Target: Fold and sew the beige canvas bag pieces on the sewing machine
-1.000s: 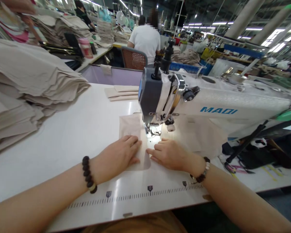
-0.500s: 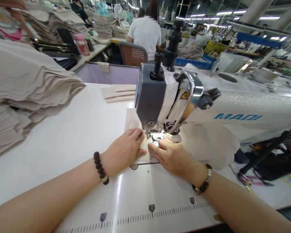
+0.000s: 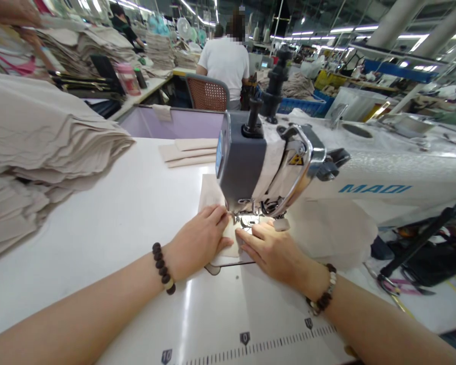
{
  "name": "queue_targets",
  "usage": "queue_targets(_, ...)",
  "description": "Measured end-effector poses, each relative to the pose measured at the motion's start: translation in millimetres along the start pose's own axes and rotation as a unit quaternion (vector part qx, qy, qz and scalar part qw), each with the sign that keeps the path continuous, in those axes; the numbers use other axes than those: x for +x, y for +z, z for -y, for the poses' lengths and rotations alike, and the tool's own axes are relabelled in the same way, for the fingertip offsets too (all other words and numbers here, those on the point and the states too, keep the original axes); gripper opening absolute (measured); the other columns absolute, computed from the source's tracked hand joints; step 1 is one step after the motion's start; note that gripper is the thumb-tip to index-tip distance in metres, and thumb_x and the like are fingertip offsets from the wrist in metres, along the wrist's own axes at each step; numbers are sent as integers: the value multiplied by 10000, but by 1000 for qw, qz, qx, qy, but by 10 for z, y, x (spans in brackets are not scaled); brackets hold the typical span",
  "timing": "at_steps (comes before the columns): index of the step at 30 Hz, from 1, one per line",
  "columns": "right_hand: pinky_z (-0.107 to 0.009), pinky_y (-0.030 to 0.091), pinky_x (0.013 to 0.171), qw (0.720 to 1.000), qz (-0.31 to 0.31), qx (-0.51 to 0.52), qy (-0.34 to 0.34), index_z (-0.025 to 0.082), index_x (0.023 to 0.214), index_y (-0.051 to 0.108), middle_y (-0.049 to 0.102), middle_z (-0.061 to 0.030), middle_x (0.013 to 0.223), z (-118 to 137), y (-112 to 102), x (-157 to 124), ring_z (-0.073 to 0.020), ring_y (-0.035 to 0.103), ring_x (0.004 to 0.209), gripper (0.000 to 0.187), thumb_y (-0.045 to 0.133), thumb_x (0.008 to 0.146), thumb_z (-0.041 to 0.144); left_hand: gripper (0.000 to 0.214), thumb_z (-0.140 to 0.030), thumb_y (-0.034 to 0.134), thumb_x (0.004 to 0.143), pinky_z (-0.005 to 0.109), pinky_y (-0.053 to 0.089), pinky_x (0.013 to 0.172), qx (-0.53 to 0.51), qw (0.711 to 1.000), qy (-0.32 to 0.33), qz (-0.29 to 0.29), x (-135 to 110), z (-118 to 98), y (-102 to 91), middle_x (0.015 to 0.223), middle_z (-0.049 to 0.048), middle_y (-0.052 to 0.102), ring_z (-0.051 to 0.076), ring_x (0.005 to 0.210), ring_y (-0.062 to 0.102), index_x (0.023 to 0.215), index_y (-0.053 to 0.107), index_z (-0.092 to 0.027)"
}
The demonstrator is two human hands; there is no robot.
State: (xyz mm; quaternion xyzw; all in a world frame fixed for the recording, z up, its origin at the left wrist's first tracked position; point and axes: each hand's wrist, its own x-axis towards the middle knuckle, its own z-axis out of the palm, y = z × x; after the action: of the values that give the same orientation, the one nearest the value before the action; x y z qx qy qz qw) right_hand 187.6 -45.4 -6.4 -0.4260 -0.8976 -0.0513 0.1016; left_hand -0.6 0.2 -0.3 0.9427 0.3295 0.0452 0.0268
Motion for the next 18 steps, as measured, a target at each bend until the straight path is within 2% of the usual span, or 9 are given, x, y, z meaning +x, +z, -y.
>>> queue_targets(8, -272, 277, 565, 1000, -3, 4, 15, 166, 1018, 577, 558, -31, 724, 12, -18, -6, -173, 476, 671, 183, 530, 850, 221, 322, -338, 505, 861, 417, 394, 947, 14, 1000, -2, -12, 5, -8, 35, 1074, 133, 530, 278, 1086, 441, 1063, 537, -89)
queue_targets(15, -279, 286, 574, 1000, -15, 8, 16, 156, 1037, 568, 575, -36, 748, -3, -19, 7, -173, 486, 682, 199, 520, 852, 213, 345, -338, 496, 866, 421, 394, 954, 19, 1000, -2, -19, 23, 16, 58, 1079, 137, 526, 277, 1072, 451, 1091, 524, -77)
queue_targets(18, -290, 307, 616, 1000, -11, 21, -11, 150, 1009, 580, 570, -27, 725, -14, -2, -25, -166, 488, 669, 185, 459, 889, 223, 314, -293, 502, 866, 432, 405, 940, 17, 1000, -4, -21, -2, 11, 55, 1082, 144, 527, 275, 1059, 462, 1087, 523, -71)
